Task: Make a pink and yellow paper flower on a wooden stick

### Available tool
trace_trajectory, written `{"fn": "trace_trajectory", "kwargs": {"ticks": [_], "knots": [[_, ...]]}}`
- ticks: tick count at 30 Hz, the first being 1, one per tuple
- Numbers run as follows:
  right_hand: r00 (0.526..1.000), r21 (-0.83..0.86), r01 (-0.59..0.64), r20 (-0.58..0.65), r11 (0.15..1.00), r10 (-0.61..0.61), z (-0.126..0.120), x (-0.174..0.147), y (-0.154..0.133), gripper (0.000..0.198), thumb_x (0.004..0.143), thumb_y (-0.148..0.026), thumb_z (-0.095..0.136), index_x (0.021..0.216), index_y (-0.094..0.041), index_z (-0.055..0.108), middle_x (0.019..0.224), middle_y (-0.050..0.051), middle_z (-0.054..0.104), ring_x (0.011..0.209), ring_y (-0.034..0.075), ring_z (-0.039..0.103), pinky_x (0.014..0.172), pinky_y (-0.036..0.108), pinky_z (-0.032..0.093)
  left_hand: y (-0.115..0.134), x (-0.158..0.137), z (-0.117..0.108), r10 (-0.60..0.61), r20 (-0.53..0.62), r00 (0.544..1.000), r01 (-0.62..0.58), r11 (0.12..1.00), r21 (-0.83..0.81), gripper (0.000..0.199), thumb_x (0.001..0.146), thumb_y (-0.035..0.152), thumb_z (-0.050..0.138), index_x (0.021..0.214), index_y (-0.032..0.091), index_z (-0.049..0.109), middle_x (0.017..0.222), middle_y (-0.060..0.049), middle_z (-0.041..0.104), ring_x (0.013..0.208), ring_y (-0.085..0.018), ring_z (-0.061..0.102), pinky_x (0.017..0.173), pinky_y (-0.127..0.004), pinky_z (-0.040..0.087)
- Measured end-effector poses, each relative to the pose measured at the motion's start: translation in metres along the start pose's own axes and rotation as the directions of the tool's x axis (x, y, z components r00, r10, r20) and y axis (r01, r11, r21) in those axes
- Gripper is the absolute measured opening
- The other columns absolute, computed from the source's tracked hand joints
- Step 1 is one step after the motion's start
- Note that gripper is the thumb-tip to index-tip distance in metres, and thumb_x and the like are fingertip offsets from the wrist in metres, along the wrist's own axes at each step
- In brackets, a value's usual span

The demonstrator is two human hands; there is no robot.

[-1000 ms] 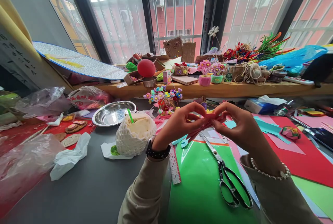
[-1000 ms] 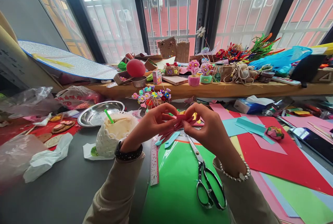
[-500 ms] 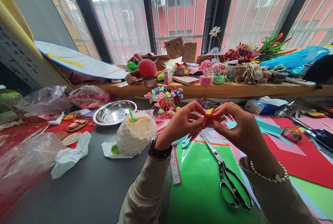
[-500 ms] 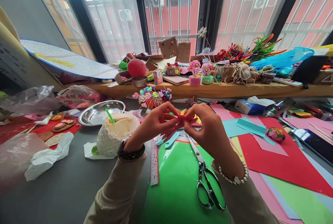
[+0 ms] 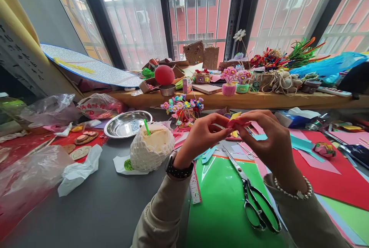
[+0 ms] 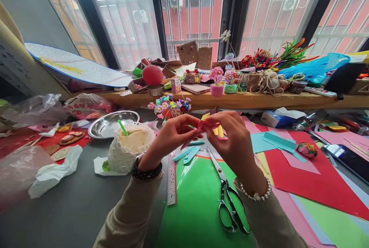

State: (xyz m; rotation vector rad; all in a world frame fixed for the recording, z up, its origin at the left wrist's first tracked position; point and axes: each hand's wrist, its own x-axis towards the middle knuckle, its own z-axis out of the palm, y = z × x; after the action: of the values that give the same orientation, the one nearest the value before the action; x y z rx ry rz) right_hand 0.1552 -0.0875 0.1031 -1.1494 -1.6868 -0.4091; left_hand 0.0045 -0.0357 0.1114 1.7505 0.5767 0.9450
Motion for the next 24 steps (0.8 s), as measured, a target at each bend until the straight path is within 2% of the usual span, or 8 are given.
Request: {"fn": "trace_trajectory", "kwargs": {"ticks": [3, 6, 10, 15, 18, 20, 22, 24], "knots": [[0.998, -0.020, 0.066, -0.016, 0.998, -0.066, 0.000, 0.000, 0.001, 0.011, 0.073, -0.016, 0.056, 0.081, -0.024, 0.059, 0.076, 0.001, 0.064, 0.079, 0.019, 0.056, 0.074, 0.037, 0.045, 0.001, -0.001, 0.003, -0.012, -0.034, 0.999, 0.012, 1.000, -0.009, 0.028, 0.066, 0.033, 0.064, 0.082, 0.011, 0.057, 0.062, 0.000, 0.058, 0.052, -0.007, 0.055, 0.049, -0.018, 0.045], [0.980, -0.122, 0.149, -0.110, 0.981, -0.163, 0.005, -0.003, 0.002, 0.015, 0.072, -0.014, 0.059, 0.081, -0.025, 0.059, 0.075, 0.000, 0.065, 0.080, 0.019, 0.057, 0.081, 0.040, 0.042, 0.000, -0.001, 0.005, -0.028, -0.052, 0.998, 0.026, 0.998, -0.052, 0.027, 0.067, 0.033, 0.063, 0.081, 0.011, 0.055, 0.064, 0.000, 0.058, 0.044, -0.004, 0.049, 0.042, -0.016, 0.040], [0.925, -0.313, 0.261, -0.189, 0.913, -0.329, 0.011, -0.008, 0.001, 0.020, 0.071, -0.015, 0.062, 0.086, -0.027, 0.057, 0.076, -0.003, 0.068, 0.078, 0.016, 0.059, 0.084, 0.037, 0.041, 0.000, -0.002, 0.009, -0.019, -0.090, 0.996, 0.010, 0.995, -0.099, 0.031, 0.067, 0.032, 0.063, 0.089, 0.011, 0.054, 0.074, -0.003, 0.059, 0.041, -0.002, 0.046, 0.033, -0.014, 0.031], [0.860, -0.465, 0.284, -0.264, 0.839, -0.437, 0.014, -0.013, 0.000, 0.024, 0.067, -0.015, 0.067, 0.088, -0.023, 0.058, 0.073, -0.004, 0.070, 0.073, 0.015, 0.061, 0.084, 0.036, 0.039, 0.003, -0.005, 0.016, -0.017, -0.151, 0.988, 0.003, 0.996, -0.092, 0.034, 0.066, 0.033, 0.064, 0.090, 0.011, 0.057, 0.074, -0.003, 0.060, 0.039, -0.002, 0.043, 0.032, -0.014, 0.030], [0.856, -0.452, 0.283, -0.280, 0.846, -0.436, 0.014, -0.014, 0.002, 0.024, 0.067, -0.016, 0.068, 0.088, -0.024, 0.058, 0.073, -0.004, 0.070, 0.072, 0.015, 0.061, 0.085, 0.037, 0.039, 0.004, -0.006, 0.019, -0.020, -0.177, 0.984, 0.004, 0.996, -0.090, 0.034, 0.065, 0.035, 0.064, 0.090, 0.012, 0.058, 0.074, -0.003, 0.060, 0.041, -0.003, 0.045, 0.033, -0.014, 0.031], [0.866, -0.387, 0.250, -0.320, 0.888, -0.383, 0.015, -0.014, 0.004, 0.024, 0.066, -0.014, 0.068, 0.086, -0.024, 0.059, 0.072, -0.003, 0.069, 0.071, 0.015, 0.060, 0.083, 0.038, 0.041, 0.005, -0.005, 0.020, -0.025, -0.167, 0.986, 0.004, 0.992, -0.127, 0.032, 0.067, 0.034, 0.063, 0.090, 0.013, 0.057, 0.078, -0.004, 0.060, 0.047, -0.004, 0.050, 0.037, -0.014, 0.035], [0.875, -0.288, 0.183, -0.387, 0.940, -0.289, 0.017, -0.013, 0.006, 0.023, 0.065, -0.012, 0.067, 0.083, -0.024, 0.059, 0.071, -0.002, 0.068, 0.071, 0.016, 0.060, 0.081, 0.038, 0.043, 0.005, -0.004, 0.020, -0.065, -0.095, 0.993, 0.046, 0.981, -0.188, 0.033, 0.067, 0.034, 0.062, 0.092, 0.013, 0.054, 0.085, -0.005, 0.059, 0.056, -0.007, 0.056, 0.043, -0.016, 0.041], [0.878, -0.203, 0.124, -0.433, 0.971, -0.203, 0.019, -0.012, 0.007, 0.021, 0.067, -0.011, 0.065, 0.081, -0.025, 0.059, 0.071, -0.002, 0.067, 0.072, 0.016, 0.059, 0.080, 0.038, 0.044, 0.005, -0.002, 0.020, -0.130, 0.032, 0.991, 0.134, 0.959, -0.250, 0.035, 0.070, 0.037, 0.059, 0.093, 0.013, 0.052, 0.086, -0.006, 0.059, 0.059, -0.009, 0.058, 0.047, -0.018, 0.044]]}}
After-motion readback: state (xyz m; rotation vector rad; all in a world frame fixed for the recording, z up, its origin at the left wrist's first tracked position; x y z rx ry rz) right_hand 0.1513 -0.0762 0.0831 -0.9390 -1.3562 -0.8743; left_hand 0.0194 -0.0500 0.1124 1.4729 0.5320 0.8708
